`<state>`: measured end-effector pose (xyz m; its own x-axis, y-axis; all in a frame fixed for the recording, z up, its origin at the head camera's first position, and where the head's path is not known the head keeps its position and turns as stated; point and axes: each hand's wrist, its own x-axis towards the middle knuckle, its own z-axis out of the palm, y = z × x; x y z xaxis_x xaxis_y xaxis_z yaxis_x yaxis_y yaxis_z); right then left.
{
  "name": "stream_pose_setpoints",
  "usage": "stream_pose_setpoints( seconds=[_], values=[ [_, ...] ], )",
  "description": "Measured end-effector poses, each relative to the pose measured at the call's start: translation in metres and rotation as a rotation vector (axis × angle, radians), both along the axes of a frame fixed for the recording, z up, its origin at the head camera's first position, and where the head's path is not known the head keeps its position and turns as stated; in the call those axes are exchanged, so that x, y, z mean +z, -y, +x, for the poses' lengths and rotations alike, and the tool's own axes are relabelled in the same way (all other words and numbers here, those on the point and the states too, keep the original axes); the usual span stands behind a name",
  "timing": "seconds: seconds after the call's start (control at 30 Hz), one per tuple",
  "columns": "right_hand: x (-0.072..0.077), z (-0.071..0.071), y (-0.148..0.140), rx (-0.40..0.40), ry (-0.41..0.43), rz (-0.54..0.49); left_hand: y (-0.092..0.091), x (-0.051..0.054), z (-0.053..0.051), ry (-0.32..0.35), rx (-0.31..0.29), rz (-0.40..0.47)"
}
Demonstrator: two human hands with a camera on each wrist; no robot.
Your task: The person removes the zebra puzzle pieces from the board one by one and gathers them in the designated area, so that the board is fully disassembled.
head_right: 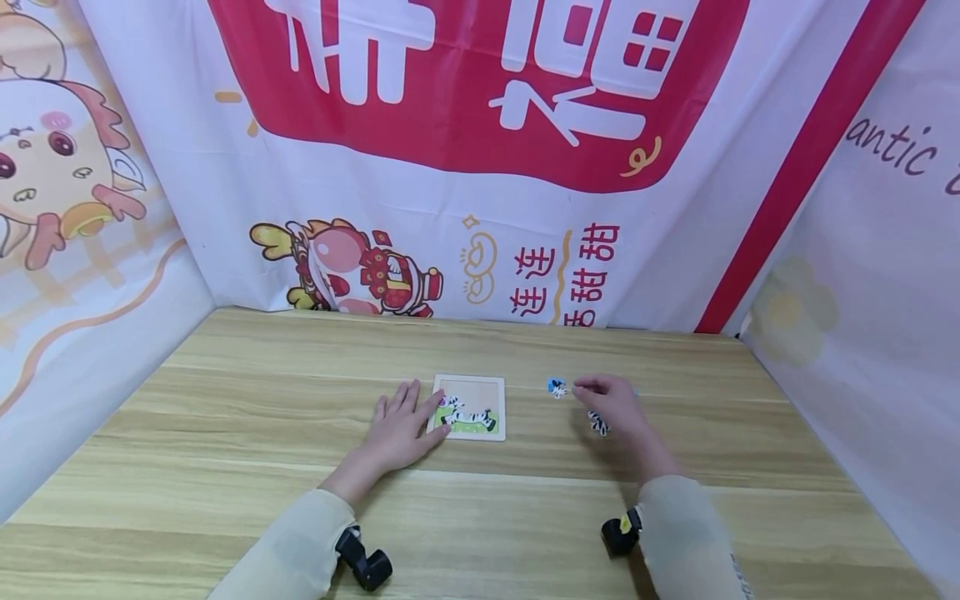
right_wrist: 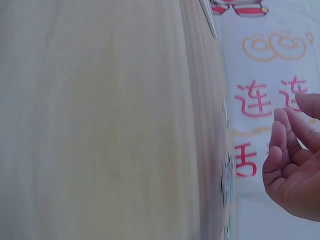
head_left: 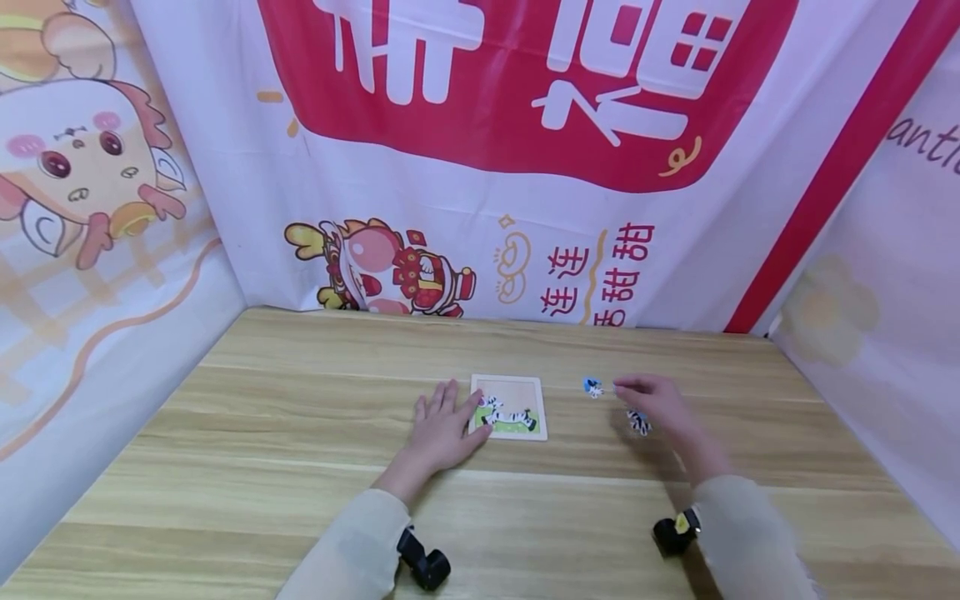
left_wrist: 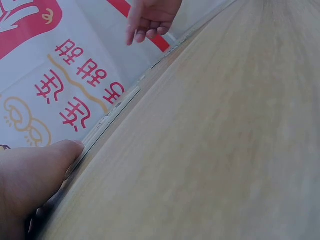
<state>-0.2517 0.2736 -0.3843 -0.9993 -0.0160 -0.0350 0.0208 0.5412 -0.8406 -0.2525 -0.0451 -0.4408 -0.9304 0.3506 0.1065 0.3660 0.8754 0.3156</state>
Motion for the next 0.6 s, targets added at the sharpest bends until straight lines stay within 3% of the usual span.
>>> stream_pose_setpoints(
  seconds=[0.37,0.6],
  values=[
    [-0.006,-0.017,0.063,0.073,-0.010,-0.091,0.000,-0.002,-0.002,-0.029,0.050,0.045],
    [-0.013,-0.027,0.095,0.124,-0.022,-0.078,0.001,-0.002,-0.002,-0.045,0.083,-0.013]
  ],
)
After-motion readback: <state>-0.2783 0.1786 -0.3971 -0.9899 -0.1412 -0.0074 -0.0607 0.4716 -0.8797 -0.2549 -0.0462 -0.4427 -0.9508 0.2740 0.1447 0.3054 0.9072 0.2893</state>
